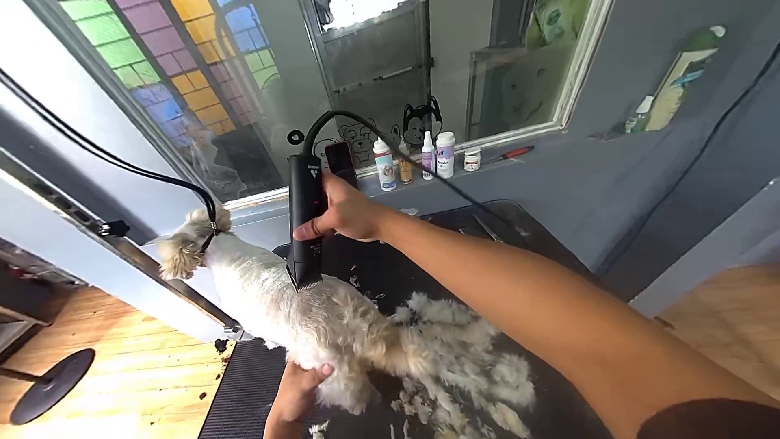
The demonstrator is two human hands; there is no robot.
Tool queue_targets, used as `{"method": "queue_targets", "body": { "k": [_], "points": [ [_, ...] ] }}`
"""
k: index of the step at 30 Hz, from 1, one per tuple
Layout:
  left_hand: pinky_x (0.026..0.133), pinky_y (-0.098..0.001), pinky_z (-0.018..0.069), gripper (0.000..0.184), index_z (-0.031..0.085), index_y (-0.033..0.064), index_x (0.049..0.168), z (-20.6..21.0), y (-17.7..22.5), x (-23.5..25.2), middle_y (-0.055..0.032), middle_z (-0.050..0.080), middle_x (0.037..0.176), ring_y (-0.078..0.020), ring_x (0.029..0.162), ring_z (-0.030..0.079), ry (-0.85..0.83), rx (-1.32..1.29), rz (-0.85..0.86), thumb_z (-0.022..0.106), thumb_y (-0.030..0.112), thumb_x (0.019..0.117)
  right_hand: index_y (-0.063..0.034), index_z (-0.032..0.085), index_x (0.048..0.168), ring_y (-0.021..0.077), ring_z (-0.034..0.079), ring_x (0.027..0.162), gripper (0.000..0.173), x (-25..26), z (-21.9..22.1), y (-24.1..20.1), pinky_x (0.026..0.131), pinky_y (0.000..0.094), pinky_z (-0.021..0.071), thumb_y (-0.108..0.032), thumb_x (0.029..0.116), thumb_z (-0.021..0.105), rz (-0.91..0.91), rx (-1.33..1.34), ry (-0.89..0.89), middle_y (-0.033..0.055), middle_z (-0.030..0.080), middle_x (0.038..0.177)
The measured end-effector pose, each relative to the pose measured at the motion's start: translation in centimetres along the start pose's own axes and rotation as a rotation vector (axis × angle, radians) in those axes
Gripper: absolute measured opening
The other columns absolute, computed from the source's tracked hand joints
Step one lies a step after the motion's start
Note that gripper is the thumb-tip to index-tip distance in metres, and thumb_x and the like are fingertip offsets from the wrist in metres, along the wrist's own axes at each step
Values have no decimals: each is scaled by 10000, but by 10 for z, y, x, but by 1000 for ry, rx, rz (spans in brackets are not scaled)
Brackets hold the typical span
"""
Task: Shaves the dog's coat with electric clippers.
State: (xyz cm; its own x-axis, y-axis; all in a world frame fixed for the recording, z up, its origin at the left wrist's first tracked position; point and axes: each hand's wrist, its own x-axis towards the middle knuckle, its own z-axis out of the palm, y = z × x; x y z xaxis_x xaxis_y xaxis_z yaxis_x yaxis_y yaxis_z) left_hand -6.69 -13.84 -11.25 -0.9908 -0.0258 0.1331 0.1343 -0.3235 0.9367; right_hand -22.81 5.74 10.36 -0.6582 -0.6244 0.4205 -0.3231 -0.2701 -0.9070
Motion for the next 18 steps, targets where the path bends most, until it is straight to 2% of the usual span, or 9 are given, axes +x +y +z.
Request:
{"method": "queue_targets", "body": {
  "k": [3, 5, 7, 8, 10, 11, 12, 15, 18],
  "points": [
    [802, -332, 640, 690, 623, 77, 1164, 4, 2, 3, -17, 769, 944, -120, 854, 748, -13, -7, -9, 974, 292, 611, -43, 369, 1422, 262, 729, 912, 849, 9, 15, -6, 722, 442, 648, 52, 728, 849, 81, -224, -38, 168, 678, 1101],
    [808, -342, 640, 678, 621, 59, 1161, 3, 2, 5, -30, 770, 946, -129, 858, 750, -42, -23, -1, 969, 256, 613, -35, 384, 1418, 208, 713, 975, 882, 1, 23, -16, 836, 411, 627, 4, 697, 890, 95, -409, -106, 140, 676, 1124],
    [844, -368, 634, 674, 609, 53, 1195, -3, -2, 6, -51, 766, 989, -153, 907, 748, -127, -61, 28, 957, 239, 649, -43, 396, 1406, 165, 707, 999, 891, -14, 35, -26, 880, 380, 616, -59, 686, 919, 134, -560, -196, 108, 682, 1128],
    [862, -375, 629, 675, 608, 69, 1213, -6, -5, 7, -50, 764, 1014, -155, 934, 743, -172, -82, 52, 950, 275, 670, -50, 394, 1401, 155, 710, 996, 887, -20, 42, -33, 869, 369, 618, -69, 690, 925, 175, -596, -249, 99, 685, 1128],
    [863, -328, 623, 661, 632, 162, 1236, -8, -9, 9, 18, 767, 1033, -99, 948, 735, -211, -105, 101, 886, 493, 723, -42, 403, 1412, 154, 713, 983, 877, -24, 55, -49, 830, 348, 626, -44, 702, 918, 198, -589, -325, 104, 687, 1137],
    [845, -319, 627, 663, 626, 167, 1225, -6, -10, 9, 27, 767, 1014, -93, 928, 738, -190, -124, 98, 845, 563, 741, -24, 419, 1419, 146, 705, 1003, 863, -22, 61, -54, 867, 338, 617, -46, 710, 911, 150, -586, -305, 104, 686, 1145],
    [811, -325, 636, 664, 617, 135, 1196, -1, -8, 9, 9, 768, 970, -109, 882, 745, -152, -142, 76, 851, 555, 739, -10, 427, 1419, 145, 694, 1028, 860, -18, 66, -55, 905, 343, 603, -77, 713, 913, 69, -606, -239, 107, 681, 1155],
    [824, -376, 639, 622, 571, 25, 1209, 5, -5, 12, -76, 758, 963, -178, 873, 751, -147, -143, 29, 907, 283, 753, -33, 359, 1460, 128, 673, 1099, 971, -2, 80, -48, 965, 340, 587, -182, 699, 941, -74, -784, -52, 87, 660, 1199],
    [833, -405, 634, 541, 601, -2, 1182, 2, -10, 15, -120, 755, 970, -215, 882, 749, -178, -142, 9, 887, 150, 748, -66, 365, 1452, 100, 693, 1033, 971, -14, 89, -43, 910, 329, 608, -208, 682, 939, -23, -963, -49, 50, 685, 1136]
  ]
}}
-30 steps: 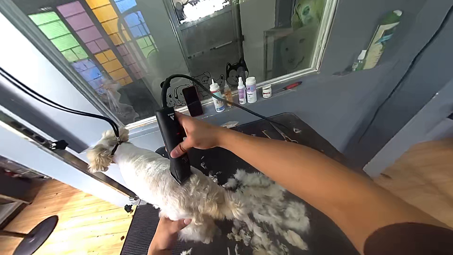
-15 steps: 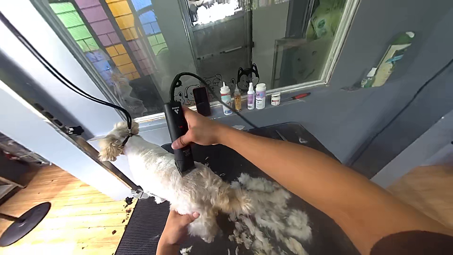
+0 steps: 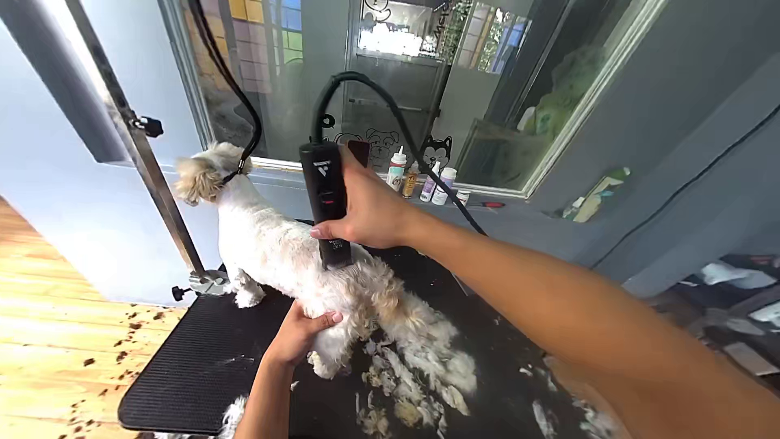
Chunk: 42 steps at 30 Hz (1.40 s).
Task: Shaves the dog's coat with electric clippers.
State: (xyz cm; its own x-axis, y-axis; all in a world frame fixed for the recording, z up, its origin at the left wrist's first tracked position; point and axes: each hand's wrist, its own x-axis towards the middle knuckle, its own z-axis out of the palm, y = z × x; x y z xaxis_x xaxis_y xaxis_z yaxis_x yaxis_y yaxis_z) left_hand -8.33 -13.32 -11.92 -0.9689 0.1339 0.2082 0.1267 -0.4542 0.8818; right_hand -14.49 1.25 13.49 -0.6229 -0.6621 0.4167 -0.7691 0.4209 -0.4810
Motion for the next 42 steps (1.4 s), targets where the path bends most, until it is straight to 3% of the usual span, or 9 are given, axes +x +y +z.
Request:
{"method": "queue_targets", "body": {
  "k": [4, 7, 9, 16, 20, 28, 31, 34, 42],
  "points": [
    [817, -386, 631, 437, 686, 73, 1113, -10, -2, 0, -88, 768, 952, -187, 861, 750, -135, -75, -7, 890, 232, 761, -77, 363, 1469, 106, 692, 1013, 948, -48, 15, -14, 882, 358, 617, -239, 710, 907, 26, -96, -4, 34, 682, 1108],
    [791, -348, 623, 675, 682, 185, 1162, -9, -5, -1, -21, 761, 966, -134, 873, 736, -161, -149, -8, 786, 694, 731, -59, 466, 1346, 110, 711, 870, 782, -96, 38, -17, 729, 356, 634, -286, 723, 881, -18, -214, 39, 23, 698, 972],
    [791, -362, 624, 824, 633, 165, 1234, -1, 0, -1, -37, 755, 987, -150, 889, 735, -97, -152, -67, 672, 818, 734, -52, 582, 1264, 106, 690, 931, 624, -108, 40, -21, 815, 337, 610, -309, 761, 847, -47, -296, -56, 34, 699, 1008],
    [748, -364, 631, 288, 674, 46, 1166, 19, 6, -3, -112, 757, 952, -191, 808, 737, -47, -40, -36, 761, 128, 904, -30, 439, 1392, 77, 680, 1086, 889, -36, 1, -27, 946, 284, 608, -167, 671, 941, -88, -11, 70, 40, 675, 1188],
    [784, -393, 629, 316, 666, 36, 1180, 10, 2, -5, -139, 754, 989, -220, 849, 739, -92, -119, -1, 763, 96, 885, -58, 426, 1409, 83, 699, 1022, 887, -48, 17, -27, 886, 306, 632, -193, 691, 928, -7, -100, 80, 29, 688, 1134],
    [724, -331, 619, 593, 687, 183, 1164, 10, 7, -5, -27, 757, 951, -128, 830, 728, -44, -123, -64, 681, 680, 841, -77, 611, 1159, 60, 670, 966, 486, -122, 52, -15, 857, 266, 600, -226, 769, 861, -170, -204, -89, 4, 684, 1032],
    [721, -333, 618, 414, 682, 124, 1159, 18, 8, -4, -46, 755, 932, -139, 803, 724, -20, -47, -40, 733, 445, 901, -72, 575, 1206, 85, 693, 1000, 546, -99, 20, -22, 862, 301, 618, -181, 763, 875, -216, -47, -281, 10, 706, 1089],
    [751, -369, 626, 308, 702, 51, 1134, 20, 8, -5, -99, 758, 945, -190, 811, 733, -34, 30, -5, 802, 158, 864, -22, 536, 1216, 221, 732, 986, 650, -75, 2, -26, 869, 428, 650, -87, 704, 931, -238, 157, -44, 95, 729, 1073],
    [752, -390, 628, 367, 660, 51, 1183, 9, 8, -10, -130, 754, 983, -218, 835, 739, -50, -66, 6, 772, 118, 840, -77, 472, 1352, 73, 715, 946, 813, -75, 25, -28, 806, 315, 653, -242, 698, 926, 44, -138, 78, 1, 704, 1051]
  ]
}}
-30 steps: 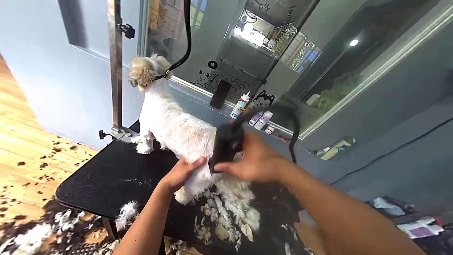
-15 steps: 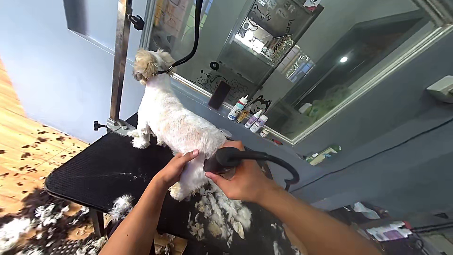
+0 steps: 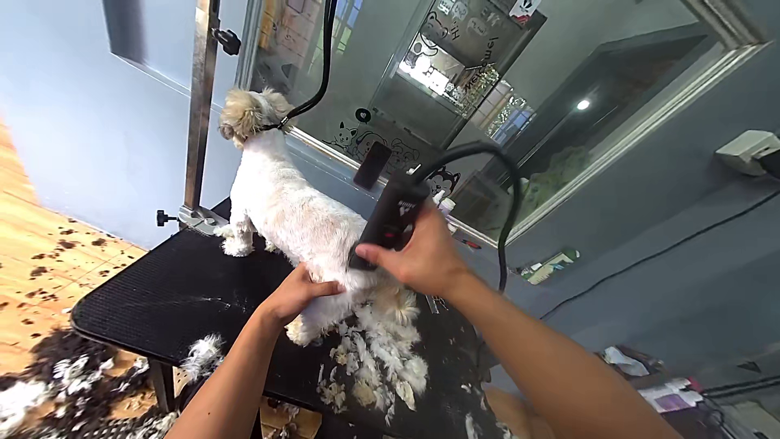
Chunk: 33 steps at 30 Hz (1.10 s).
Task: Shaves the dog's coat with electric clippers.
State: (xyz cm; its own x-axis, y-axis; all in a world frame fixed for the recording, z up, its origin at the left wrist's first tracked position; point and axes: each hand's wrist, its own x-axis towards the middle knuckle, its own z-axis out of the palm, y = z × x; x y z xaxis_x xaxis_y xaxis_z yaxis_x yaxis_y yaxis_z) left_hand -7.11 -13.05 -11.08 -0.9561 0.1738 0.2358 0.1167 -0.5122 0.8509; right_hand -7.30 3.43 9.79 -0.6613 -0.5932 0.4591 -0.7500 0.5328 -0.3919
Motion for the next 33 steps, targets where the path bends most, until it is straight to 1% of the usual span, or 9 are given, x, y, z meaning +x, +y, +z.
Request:
{"method": "queue_targets", "body": {
  "k": [3, 6, 11, 16, 20, 25, 27, 30, 33],
  "points": [
    [725, -363, 616, 508, 668, 145, 1164, 1, -1, -1, -57, 752, 950, -156, 831, 729, 55, -83, -66, 650, 563, 876, -110, 503, 1321, 58, 716, 922, 759, -11, 2, -2, 787, 298, 639, -259, 703, 919, -9, -5, -154, -19, 717, 1015],
    [770, -395, 621, 727, 633, 164, 1283, 6, 4, 1, -70, 754, 1034, -183, 913, 734, 94, -68, -130, 445, 765, 920, -27, 518, 1271, 101, 730, 940, 704, -2, -4, 1, 831, 310, 656, -137, 707, 925, -178, 168, 19, 30, 724, 1031],
    [755, -402, 619, 740, 651, 172, 1255, 9, 7, 0, -58, 754, 1022, -182, 901, 732, 119, -61, -136, 323, 769, 965, -54, 530, 1290, 91, 717, 865, 718, -22, 14, 7, 750, 341, 639, -309, 728, 897, -156, -97, -44, 14, 715, 960],
    [736, -356, 606, 494, 697, 161, 1174, 16, 1, 4, -28, 749, 962, -137, 843, 713, 130, 97, -30, 488, 580, 1018, -28, 625, 1160, 126, 695, 1018, 464, -13, -11, 7, 889, 306, 616, -155, 779, 858, -507, 140, -358, 61, 708, 1092],
    [718, -368, 620, 319, 713, 100, 1116, 24, 2, 3, -57, 757, 909, -166, 780, 725, 170, 256, 22, 798, 302, 883, -38, 522, 1193, 274, 725, 990, 612, 8, -30, 2, 851, 460, 648, -41, 722, 912, -513, 399, -20, 128, 711, 1070],
    [812, -401, 639, 444, 692, 81, 1178, 21, 5, 1, -80, 769, 1006, -209, 891, 749, 114, 240, 33, 883, 197, 794, -14, 498, 1305, 130, 737, 930, 745, 17, -12, 5, 782, 345, 676, -150, 710, 925, -201, 127, 163, 48, 714, 1054],
    [782, -396, 629, 404, 667, 71, 1188, 14, 2, -2, -87, 759, 988, -202, 870, 739, 99, 143, 27, 811, 195, 831, -55, 496, 1329, 80, 718, 923, 759, 4, -2, 6, 792, 319, 657, -256, 730, 915, -112, -3, 87, 10, 708, 1041],
    [701, -343, 594, 400, 673, 148, 1079, 10, -1, -4, -25, 737, 898, -126, 801, 707, 155, -29, -25, 525, 486, 925, -107, 530, 1292, 48, 707, 903, 708, -14, 6, 6, 771, 307, 633, -347, 731, 889, -106, -102, -98, -31, 717, 988],
    [738, -356, 604, 613, 673, 152, 1143, 11, 3, -3, -32, 745, 950, -135, 856, 715, 163, -63, -58, 345, 649, 998, -87, 549, 1247, 55, 721, 923, 636, -14, 1, 5, 802, 290, 650, -248, 747, 907, -185, 45, -35, -26, 725, 997]
  ]
}}
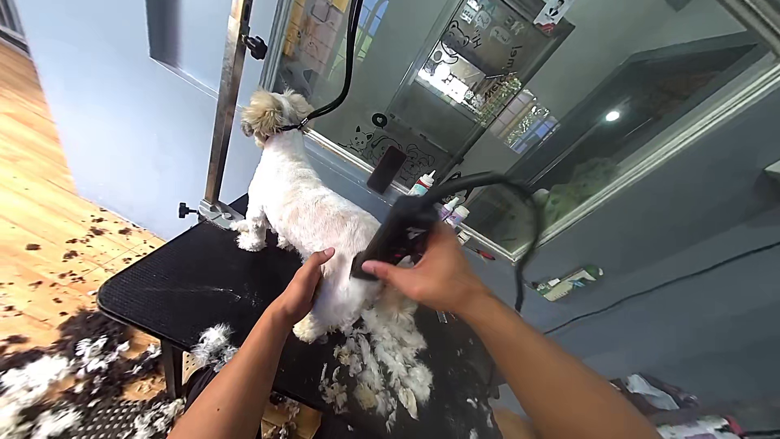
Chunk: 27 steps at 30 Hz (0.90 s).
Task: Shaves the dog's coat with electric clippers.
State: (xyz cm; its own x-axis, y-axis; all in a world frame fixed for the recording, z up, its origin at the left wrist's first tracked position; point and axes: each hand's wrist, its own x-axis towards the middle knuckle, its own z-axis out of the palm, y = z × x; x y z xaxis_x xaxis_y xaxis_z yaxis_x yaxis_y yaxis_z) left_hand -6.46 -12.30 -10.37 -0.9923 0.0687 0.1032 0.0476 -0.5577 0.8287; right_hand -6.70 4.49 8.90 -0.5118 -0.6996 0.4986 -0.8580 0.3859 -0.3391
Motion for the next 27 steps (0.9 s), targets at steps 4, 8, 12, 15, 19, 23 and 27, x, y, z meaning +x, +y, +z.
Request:
{"method": "queue_targets", "body": {
  "k": [4, 8, 12, 15, 19, 23, 27],
  "points": [
    [748, -384, 612, 663, 663, 186, 1213, 5, 2, -3, -28, 754, 999, -147, 890, 724, 19, 17, -2, 308, 701, 992, -56, 556, 1238, 98, 721, 925, 634, -11, 9, 11, 805, 342, 656, -271, 755, 907, -40, -24, 141, 12, 714, 1013],
    [803, -407, 603, 700, 637, 191, 1287, 3, -1, 1, -42, 742, 1078, -165, 960, 712, 24, 35, -37, 372, 749, 958, -107, 619, 1174, 57, 693, 937, 548, -29, 15, 15, 823, 306, 624, -350, 757, 880, -48, -62, -103, -31, 708, 1004],
    [705, -348, 602, 445, 689, 128, 1143, 12, 2, 1, -38, 743, 913, -134, 795, 710, 12, 140, 40, 559, 527, 994, -113, 547, 1225, 253, 708, 1053, 610, -10, -12, 17, 927, 449, 630, -75, 739, 914, -321, 369, -72, 82, 698, 1112],
    [736, -380, 625, 264, 722, 65, 1094, 15, 6, 2, -90, 759, 912, -192, 788, 732, -7, 231, 85, 765, 261, 921, -109, 495, 1252, 290, 712, 1070, 681, 7, -21, 11, 931, 490, 630, -16, 723, 914, -339, 342, 149, 90, 699, 1138],
    [746, -403, 633, 334, 707, 51, 1129, 6, 0, 0, -117, 764, 962, -230, 824, 744, -63, 206, 107, 824, 185, 846, -37, 532, 1260, 185, 740, 952, 642, 7, -8, 8, 820, 405, 676, -109, 747, 910, -106, 101, 249, 56, 716, 1064],
    [692, -363, 603, 298, 692, 111, 1052, -2, -2, -1, -73, 744, 891, -160, 779, 719, -63, 19, 90, 625, 332, 863, -73, 571, 1220, 90, 729, 872, 628, -19, 17, 14, 757, 343, 666, -294, 740, 911, 33, -40, 92, -13, 725, 969],
    [772, -383, 603, 582, 679, 156, 1170, 4, 0, -1, -45, 749, 987, -151, 896, 720, -13, 16, 18, 485, 650, 929, -97, 587, 1201, 61, 728, 905, 604, -19, 11, 3, 789, 302, 661, -278, 729, 918, 39, 19, 24, -35, 732, 990]
  ]
}}
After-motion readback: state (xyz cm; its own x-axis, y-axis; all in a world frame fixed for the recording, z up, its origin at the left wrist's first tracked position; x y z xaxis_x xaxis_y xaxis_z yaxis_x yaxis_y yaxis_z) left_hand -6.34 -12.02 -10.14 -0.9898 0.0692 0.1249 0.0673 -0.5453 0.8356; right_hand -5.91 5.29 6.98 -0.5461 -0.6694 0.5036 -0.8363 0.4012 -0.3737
